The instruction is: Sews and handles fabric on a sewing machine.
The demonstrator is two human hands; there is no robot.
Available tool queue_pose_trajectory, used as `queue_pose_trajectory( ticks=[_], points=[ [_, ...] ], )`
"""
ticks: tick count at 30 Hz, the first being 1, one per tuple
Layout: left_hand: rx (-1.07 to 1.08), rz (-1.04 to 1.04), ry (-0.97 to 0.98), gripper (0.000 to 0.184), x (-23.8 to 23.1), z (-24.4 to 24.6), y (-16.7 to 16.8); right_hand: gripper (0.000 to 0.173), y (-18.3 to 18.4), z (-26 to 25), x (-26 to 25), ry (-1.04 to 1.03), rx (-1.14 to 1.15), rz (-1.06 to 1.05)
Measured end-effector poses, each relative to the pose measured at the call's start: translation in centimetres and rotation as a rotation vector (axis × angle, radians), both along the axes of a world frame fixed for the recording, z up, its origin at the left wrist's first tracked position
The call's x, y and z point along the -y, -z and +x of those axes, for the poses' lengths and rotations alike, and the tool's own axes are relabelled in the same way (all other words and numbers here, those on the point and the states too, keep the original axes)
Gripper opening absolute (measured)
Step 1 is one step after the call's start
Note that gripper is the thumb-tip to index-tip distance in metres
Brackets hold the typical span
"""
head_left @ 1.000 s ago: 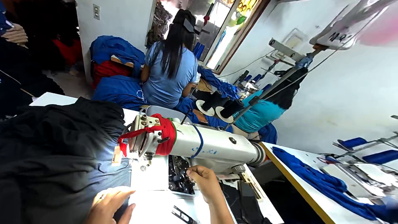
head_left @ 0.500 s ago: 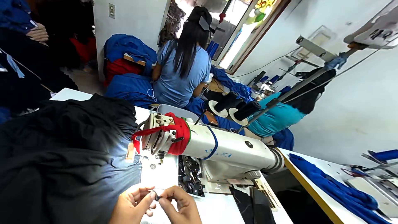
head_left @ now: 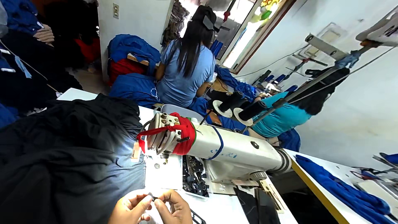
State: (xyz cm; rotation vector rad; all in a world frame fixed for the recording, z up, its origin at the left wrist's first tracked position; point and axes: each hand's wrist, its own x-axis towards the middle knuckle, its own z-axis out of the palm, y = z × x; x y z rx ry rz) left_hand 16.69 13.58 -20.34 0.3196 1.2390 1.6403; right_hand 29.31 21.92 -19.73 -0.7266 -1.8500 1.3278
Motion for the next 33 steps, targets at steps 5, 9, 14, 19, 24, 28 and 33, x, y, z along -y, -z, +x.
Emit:
queue_pose_trajectory(
  ticks=[5,9,14,19,24,28,33],
  points=[
    [-0.135,0.022,-0.103,0.027,0.1,0.4,0.5,0.006,0.3,-0.1,0.4,-0.026,-0.062,-0.001],
    [-0.14,0.051,-0.077,0.011,0.7,0.5,0.5,0.007,0.4,-0.2,0.6,-0.022,-0.085,-0.005],
    [-0.125,0.114,-0.04,0.015,1.1,0.7,0.5,0.006,0.6,-0.4,0.6,0.04,-0.021,0.016],
    [-0.139,0.093,-0.067,0.01,1.1,0.8,0.3,0.004,1.1,-0.5,0.9,0.086,0.005,0.025],
    [-0.126,0.078,-0.07,0.01,1.1,0.5,0.4,0.01,1.3,-0.5,0.9,0.091,0.026,0.031],
    [-0.119,0.074,-0.07,0.01,1.1,0.5,0.7,0.01,1.0,-0.3,0.8,0.067,0.062,0.086],
    [-0.136,0.068,-0.064,0.011,1.1,0.5,0.6,0.009,0.6,0.0,0.4,0.041,0.138,0.207]
  ],
)
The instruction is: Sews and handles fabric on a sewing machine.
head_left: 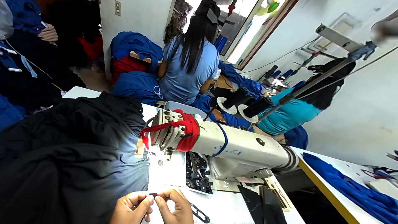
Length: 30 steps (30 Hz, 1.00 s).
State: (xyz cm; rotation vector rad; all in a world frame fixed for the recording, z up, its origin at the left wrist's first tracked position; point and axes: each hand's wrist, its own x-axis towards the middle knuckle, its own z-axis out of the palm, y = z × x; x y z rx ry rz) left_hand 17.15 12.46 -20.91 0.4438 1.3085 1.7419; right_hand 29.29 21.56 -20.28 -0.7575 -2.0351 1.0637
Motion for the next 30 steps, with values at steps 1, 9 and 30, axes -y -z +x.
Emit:
queue_pose_trajectory(
  ticks=[1,9,30],
  points=[
    [0.0,0.0,0.001,0.011,0.0,0.0,0.0,0.01,-0.1,0.1,-0.1,-0.007,0.018,0.018],
    [0.011,-0.023,0.007,0.011,0.0,-0.1,0.0,0.01,-0.3,0.6,-1.0,-0.054,0.107,0.099],
    [-1.274,-0.016,-0.072,0.026,-4.1,-6.5,3.0,0.012,-2.0,-1.7,-4.9,-0.026,0.172,-0.375]
  ],
)
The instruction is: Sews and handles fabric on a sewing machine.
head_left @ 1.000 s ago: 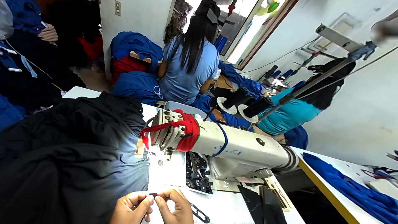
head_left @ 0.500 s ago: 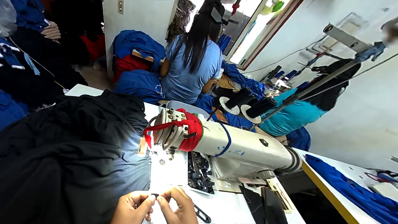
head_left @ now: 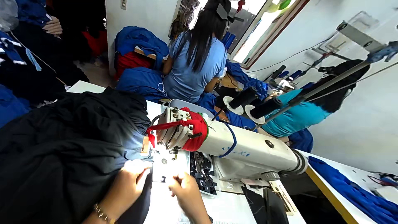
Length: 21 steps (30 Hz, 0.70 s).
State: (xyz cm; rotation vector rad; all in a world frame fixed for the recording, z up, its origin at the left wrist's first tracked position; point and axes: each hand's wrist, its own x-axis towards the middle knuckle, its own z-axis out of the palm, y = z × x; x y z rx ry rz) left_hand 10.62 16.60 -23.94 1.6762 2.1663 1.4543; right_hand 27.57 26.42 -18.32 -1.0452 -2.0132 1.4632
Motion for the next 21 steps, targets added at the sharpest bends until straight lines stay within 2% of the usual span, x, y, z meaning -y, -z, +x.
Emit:
queue_pose_trajectory(
  ticks=[1,3,7,9,14,18,19,21],
  points=[
    [-0.16,0.005,-0.001,0.026,-0.9,-1.2,0.9,0.012,-0.2,-1.1,-1.0,0.029,0.028,-0.085],
    [-0.321,-0.045,0.025,0.029,-2.0,-2.5,2.3,0.013,0.3,-3.8,-2.6,0.081,0.062,-0.209],
    [-0.36,-0.061,0.021,0.036,-1.9,-2.5,3.5,0.02,1.9,-7.3,-3.5,0.123,0.107,-0.371],
    [-0.348,-0.051,0.003,0.036,-1.6,-2.3,3.5,0.023,2.6,-7.6,-3.4,0.108,0.114,-0.368],
    [-0.384,-0.055,-0.005,0.038,-1.7,-2.2,3.5,0.015,2.9,-7.8,-3.3,0.122,0.114,-0.282],
    [-0.436,-0.166,0.033,0.042,-1.7,-2.1,3.3,0.02,2.5,-7.8,-3.3,0.118,0.137,-0.289],
    [-0.44,-0.187,0.035,0.042,-1.6,-2.0,3.1,0.021,2.4,-7.8,-3.2,0.113,0.152,-0.26],
    [-0.463,-0.235,0.044,0.041,-1.3,-1.9,2.5,0.024,2.5,-7.6,-2.8,0.095,0.268,-0.039]
  ],
)
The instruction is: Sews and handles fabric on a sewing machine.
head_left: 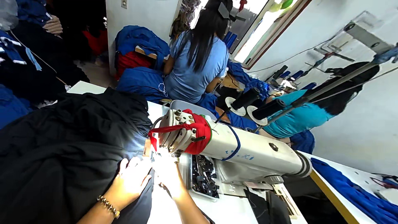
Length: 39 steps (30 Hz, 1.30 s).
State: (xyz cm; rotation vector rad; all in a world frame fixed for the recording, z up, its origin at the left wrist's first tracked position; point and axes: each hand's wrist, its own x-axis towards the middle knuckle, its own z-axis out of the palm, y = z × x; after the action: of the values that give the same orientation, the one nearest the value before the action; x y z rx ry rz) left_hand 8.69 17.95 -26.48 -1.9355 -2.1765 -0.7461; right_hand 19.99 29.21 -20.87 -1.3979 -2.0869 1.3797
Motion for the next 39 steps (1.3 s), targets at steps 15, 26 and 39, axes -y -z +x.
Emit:
queue_pose_trajectory(
  ticks=[15,26,39],
  points=[
    [0.036,-0.095,0.011,0.049,0.9,-0.7,-0.2,0.04,2.7,2.6,3.7,-0.243,0.389,0.769],
    [0.058,-0.179,0.021,0.051,0.6,-1.2,-0.5,0.043,2.5,2.4,3.2,-0.256,0.405,0.664],
    [0.106,-0.517,-0.007,0.054,-3.2,-3.8,-2.6,0.033,0.7,7.7,4.6,-0.324,0.128,0.774]
  ],
)
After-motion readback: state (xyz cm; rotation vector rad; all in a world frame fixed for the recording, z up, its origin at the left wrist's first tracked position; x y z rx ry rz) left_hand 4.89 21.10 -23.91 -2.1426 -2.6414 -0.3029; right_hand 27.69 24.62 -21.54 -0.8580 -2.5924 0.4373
